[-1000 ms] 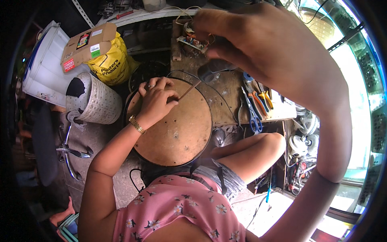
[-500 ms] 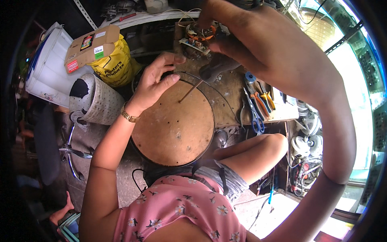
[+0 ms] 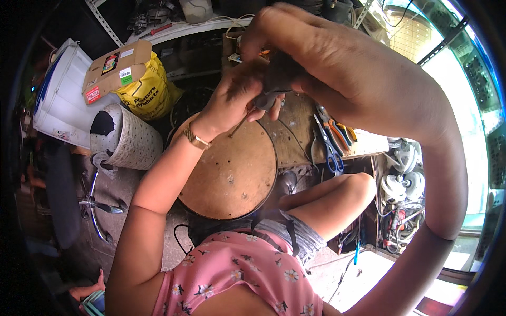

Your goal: The person repairs a speaker component by hand and using a screwdriver. They remove a circular wooden panel from the speaker housing to reveal internal wiring, then thread a wire through the panel and secure it using a screwdriver before repositioning the panel.

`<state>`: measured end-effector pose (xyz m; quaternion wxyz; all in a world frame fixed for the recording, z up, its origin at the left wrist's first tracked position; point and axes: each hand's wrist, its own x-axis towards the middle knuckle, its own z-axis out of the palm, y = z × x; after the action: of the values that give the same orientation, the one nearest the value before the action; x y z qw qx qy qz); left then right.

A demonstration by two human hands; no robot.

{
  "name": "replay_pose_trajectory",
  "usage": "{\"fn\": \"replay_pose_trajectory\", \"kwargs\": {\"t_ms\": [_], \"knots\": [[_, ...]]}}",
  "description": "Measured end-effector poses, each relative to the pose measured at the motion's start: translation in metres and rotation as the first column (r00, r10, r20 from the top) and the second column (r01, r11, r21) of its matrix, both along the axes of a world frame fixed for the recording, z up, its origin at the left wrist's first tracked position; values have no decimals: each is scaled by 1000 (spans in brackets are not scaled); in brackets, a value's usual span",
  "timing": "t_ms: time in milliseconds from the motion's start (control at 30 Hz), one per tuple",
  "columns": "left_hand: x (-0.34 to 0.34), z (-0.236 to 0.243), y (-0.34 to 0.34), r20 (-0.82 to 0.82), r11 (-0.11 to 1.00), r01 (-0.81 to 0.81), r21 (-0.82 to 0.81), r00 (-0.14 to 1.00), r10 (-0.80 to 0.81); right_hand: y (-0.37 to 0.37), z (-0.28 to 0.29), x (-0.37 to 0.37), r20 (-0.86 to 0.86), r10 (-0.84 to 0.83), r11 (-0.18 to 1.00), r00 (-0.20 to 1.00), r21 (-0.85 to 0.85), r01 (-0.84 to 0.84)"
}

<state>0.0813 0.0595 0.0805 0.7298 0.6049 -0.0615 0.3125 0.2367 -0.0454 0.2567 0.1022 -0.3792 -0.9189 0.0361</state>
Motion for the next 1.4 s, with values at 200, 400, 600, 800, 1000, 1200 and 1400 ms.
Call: {"fn": "replay_pose_trajectory", "kwargs": {"t_ms": [200,400,600,800,1000,1200,1400], "knots": [[11,5,-6,48,993,-119,28,992,117,-2,1,-9,108,-286,953,952,-73,294],[2,11,5,-239,980,98,-174,961,-138,11,-5,2,3,-12,999,1000,-37,12],[6,8,11,-117,994,111,17,987,-108,12,-8,1,-132,-48,997,990,-63,40],[41,-60,93,-483,876,49,479,848,217,5,16,-24,167,-361,899,918,-198,390],[85,-174,132,-454,379,250,891,501,737,0,2,-10,-116,-135,975,984,-195,111],[115,-195,149,-645,443,479,758,447,620,-12,-18,-9,-347,-160,982,924,-153,112],[111,-193,149,-663,466,482,742,425,616,2,-11,-12,28,-354,935,935,-23,355]]}}
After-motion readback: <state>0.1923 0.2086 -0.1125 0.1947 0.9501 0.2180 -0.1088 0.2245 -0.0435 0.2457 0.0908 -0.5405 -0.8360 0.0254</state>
